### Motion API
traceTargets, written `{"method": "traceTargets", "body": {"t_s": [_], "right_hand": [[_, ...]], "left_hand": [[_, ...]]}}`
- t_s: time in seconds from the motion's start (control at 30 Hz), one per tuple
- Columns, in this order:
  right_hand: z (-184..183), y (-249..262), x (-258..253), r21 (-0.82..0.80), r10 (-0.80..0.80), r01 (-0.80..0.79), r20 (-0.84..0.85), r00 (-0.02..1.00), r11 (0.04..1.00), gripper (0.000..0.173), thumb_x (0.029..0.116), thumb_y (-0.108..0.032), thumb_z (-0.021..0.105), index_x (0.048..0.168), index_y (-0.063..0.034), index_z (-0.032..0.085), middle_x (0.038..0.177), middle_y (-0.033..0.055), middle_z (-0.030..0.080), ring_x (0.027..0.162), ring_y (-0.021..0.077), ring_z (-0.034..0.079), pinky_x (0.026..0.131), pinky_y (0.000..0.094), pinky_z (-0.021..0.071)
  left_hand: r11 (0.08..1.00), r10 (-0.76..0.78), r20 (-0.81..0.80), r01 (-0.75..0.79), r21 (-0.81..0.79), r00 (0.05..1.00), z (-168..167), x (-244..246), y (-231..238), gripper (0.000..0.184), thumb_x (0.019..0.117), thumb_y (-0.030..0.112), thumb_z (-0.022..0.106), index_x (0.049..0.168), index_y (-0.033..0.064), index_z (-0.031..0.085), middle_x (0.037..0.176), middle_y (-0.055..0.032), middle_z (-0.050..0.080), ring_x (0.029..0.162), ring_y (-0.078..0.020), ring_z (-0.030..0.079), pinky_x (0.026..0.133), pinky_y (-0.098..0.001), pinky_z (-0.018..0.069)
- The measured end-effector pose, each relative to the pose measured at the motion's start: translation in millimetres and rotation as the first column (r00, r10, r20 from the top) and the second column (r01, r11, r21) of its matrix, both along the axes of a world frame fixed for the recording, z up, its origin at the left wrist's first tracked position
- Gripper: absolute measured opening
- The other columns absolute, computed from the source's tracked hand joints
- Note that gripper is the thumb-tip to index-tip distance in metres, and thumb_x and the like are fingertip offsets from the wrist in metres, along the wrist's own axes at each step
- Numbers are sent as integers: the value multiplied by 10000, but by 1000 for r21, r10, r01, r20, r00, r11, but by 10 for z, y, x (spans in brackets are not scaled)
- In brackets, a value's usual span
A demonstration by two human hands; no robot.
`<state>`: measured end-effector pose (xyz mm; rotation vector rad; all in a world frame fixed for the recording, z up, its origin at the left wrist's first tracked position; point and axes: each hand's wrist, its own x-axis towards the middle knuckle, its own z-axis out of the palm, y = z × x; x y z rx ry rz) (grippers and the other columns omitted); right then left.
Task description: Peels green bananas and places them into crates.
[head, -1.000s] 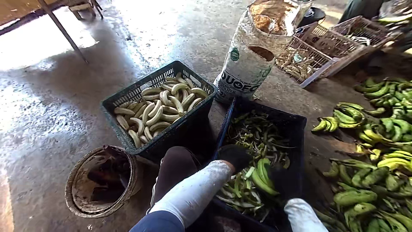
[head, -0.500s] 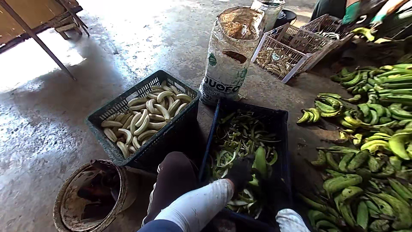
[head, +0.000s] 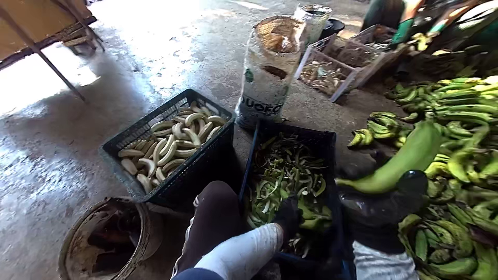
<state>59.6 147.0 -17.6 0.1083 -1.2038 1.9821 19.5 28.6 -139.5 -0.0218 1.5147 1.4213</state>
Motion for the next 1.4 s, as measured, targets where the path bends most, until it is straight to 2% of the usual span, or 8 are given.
{"method": "traceTargets", "body": {"t_s": [0.17,0.33,0.57,0.73,0.9,1.0,1.13,1.4], "right_hand": [[263,171,353,183,-286,233,365,886,955,361,976,-195,555,1330,-147,508,1087,-25,691,975,104,678,878,321,588],[257,280,449,-42,-377,423,380,845,905,457,981,-192,538,1428,-179,446,1130,73,664,912,206,684,729,387,605],[263,203,489,131,-521,512,371,768,849,663,913,-313,703,1479,-177,385,1162,93,669,964,224,698,790,403,615],[499,237,574,-153,-244,273,182,953,950,485,974,-268,599,1433,-214,451,1102,118,682,943,244,710,789,407,623],[443,480,662,-175,-263,374,455,851,911,348,1062,-441,427,1197,-175,606,834,45,665,669,142,653,581,314,577],[279,505,599,-221,-255,399,483,838,890,356,1066,-450,418,1104,-160,622,767,12,622,618,101,608,552,273,549],[198,431,528,-310,-176,346,465,867,886,449,1066,-536,363,1091,-180,636,775,12,644,646,101,629,573,286,560],[56,117,436,-171,-47,136,444,895,976,386,1110,-339,303,1171,-107,604,864,42,662,717,105,652,644,273,582]], "left_hand": [[969,-136,-241,180,168,961,278,-153,-51,478,1112,325,337,1535,110,390,1348,-157,577,1017,-229,641,815,-404,562],[910,-56,-324,182,373,945,642,-79,-137,457,1115,354,316,1399,57,514,785,-13,585,638,-120,571,617,-302,532],[625,36,-345,248,740,938,1463,65,-151,481,1082,454,397,1249,51,598,711,41,574,623,-78,569,632,-269,547],[825,-427,-303,504,256,852,926,21,-237,652,1073,580,250,1409,92,524,818,-39,601,640,-148,579,596,-346,549],[828,-388,-533,539,157,752,1160,-137,-199,541,1065,507,421,1423,108,499,945,-28,643,761,-116,627,686,-311,557],[770,-314,-834,636,57,455,1489,-351,-112,509,1034,466,526,1419,139,576,1237,-16,673,1067,-77,649,937,-329,552],[756,-325,-946,605,-249,17,1593,-461,-9,595,1010,598,461,1416,187,602,1243,-100,676,1100,-256,665,922,-508,547],[904,-375,-922,259,-339,102,1551,-799,354,520,990,462,629,1442,210,578,1236,-205,654,1089,-414,648,903,-632,513]]}}
